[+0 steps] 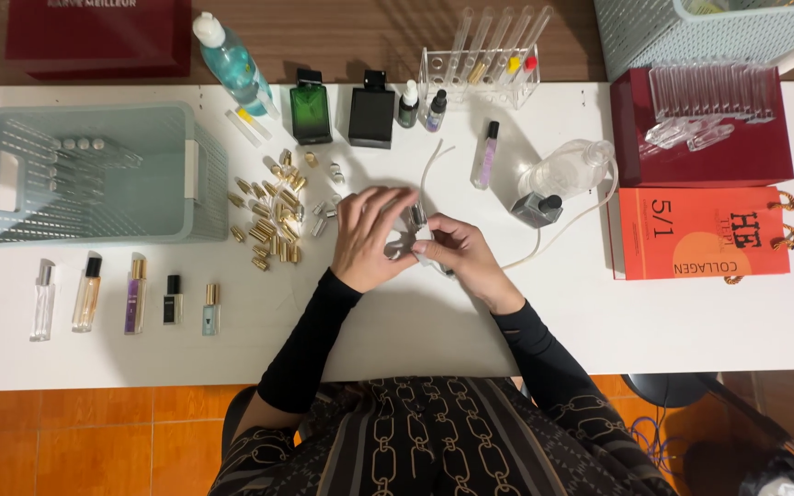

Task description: Transfer perfume liquid from a larger bottle to a smaller spray bottle using a syringe and plastic tubing.

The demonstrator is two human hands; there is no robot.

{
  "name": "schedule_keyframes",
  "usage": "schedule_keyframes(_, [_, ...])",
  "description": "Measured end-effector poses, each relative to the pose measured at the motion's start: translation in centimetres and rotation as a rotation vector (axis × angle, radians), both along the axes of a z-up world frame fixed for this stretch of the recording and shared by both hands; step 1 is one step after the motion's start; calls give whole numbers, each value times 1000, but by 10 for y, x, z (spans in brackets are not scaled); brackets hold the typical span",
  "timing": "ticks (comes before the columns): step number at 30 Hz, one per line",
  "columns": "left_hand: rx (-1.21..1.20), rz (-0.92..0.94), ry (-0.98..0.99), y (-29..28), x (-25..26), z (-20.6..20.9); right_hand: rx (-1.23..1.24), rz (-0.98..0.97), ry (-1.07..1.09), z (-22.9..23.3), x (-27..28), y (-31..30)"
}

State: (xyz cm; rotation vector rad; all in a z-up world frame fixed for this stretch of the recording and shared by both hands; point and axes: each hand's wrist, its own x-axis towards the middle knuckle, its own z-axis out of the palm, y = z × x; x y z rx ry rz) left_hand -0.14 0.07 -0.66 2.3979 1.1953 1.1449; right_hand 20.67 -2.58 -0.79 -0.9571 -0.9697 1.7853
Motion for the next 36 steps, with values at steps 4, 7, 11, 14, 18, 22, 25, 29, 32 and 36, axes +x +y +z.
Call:
schedule_keyframes(4, [39, -26, 101, -3, 1, 5, 196, -40, -262, -22, 3, -2])
schedule_keyframes(7, [47, -78, 83, -5, 5, 2, 217, -88, -322, -26, 3, -2])
schedule_keyframes(11, [93, -49, 28, -4, 8, -5, 166, -97, -350, -7, -3, 0])
schedule_keyframes(14, [76, 0, 22, -5, 7, -4, 264, -61, -243, 8, -10, -1])
schedule_keyframes(18, [94, -53, 22, -3, 6, -8, 200, -7, -149, 19, -13, 0])
schedule_keyframes(22, [108, -100, 64, -3, 6, -8, 194, -61, -206, -35, 2, 0])
schedule_keyframes(25, [115, -97, 38, -2, 6, -5, 212, -114, -271, -57, 6, -1])
schedule_keyframes(29, [94, 1, 14, -1, 4, -1, 218, -149, -233, -35, 0, -1])
schedule_keyframes(32, [81, 26, -7, 0, 3, 0, 177, -55, -210, -15, 1, -5])
schedule_keyframes(36, [84, 19, -20, -2, 4, -2, 217, -57, -258, 17, -6, -1])
